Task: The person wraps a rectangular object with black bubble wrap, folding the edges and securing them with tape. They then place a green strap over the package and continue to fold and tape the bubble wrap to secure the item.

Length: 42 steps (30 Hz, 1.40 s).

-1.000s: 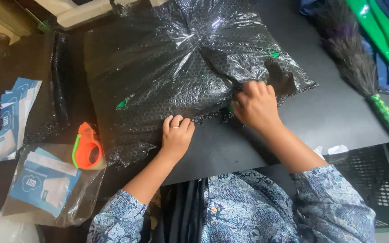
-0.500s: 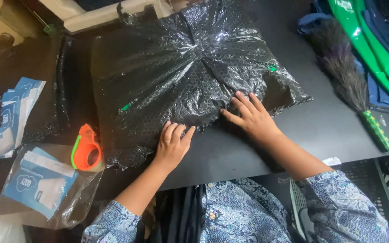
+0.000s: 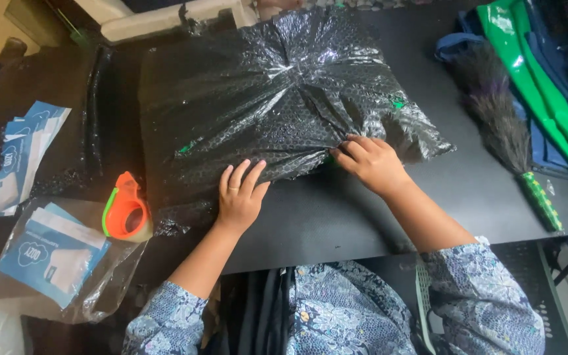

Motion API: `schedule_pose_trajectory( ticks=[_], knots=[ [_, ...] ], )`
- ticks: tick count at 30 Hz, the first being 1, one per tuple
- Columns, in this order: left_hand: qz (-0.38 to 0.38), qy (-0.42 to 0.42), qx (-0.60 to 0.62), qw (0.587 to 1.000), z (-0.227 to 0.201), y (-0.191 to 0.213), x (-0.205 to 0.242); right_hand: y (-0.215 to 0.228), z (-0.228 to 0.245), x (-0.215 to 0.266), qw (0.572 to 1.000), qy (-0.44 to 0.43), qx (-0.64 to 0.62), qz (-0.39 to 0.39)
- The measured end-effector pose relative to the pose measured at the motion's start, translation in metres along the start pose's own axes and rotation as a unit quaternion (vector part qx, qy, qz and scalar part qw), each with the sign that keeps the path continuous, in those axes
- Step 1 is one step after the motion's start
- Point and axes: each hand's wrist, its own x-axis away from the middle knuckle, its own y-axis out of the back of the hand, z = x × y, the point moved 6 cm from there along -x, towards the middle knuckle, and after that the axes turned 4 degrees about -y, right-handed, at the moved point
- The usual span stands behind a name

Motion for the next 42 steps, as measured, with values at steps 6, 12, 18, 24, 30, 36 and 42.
schedule_pose_trajectory(
  ticks=[6,12,18,24,30,36,42],
  knots=[
    [-0.012,-0.009,0.022,1.000,0.023,0.038,-0.048,0.069,-0.016,-0.063,0.997,-0.027,-0.070,-0.023],
    [-0.001,-0.033,0.076,0.997,0.055,0.121,-0.156,0.163,-0.057,-0.133,0.991,-0.023,-0.127,-0.026],
    [0.031,-0.062,0.106,0.992,0.092,0.121,-0.221,0.203,-0.091,-0.188,0.936,-0.070,-0.253,0.234],
    [0.045,-0.047,0.116,0.991,0.131,0.077,-0.249,0.183,-0.095,-0.193,0.914,-0.081,-0.276,0.287],
    [-0.004,-0.106,0.076,0.991,0.156,0.041,-0.264,0.122,-0.118,-0.188,0.991,-0.042,-0.087,0.088],
    [-0.026,-0.172,0.036,0.984,0.137,0.033,-0.282,0.070,-0.145,-0.194,0.994,-0.051,-0.093,0.032],
    [0.053,-0.149,0.077,0.984,0.118,0.013,-0.276,0.073,-0.144,-0.193,0.985,-0.068,-0.148,-0.051]
  ],
)
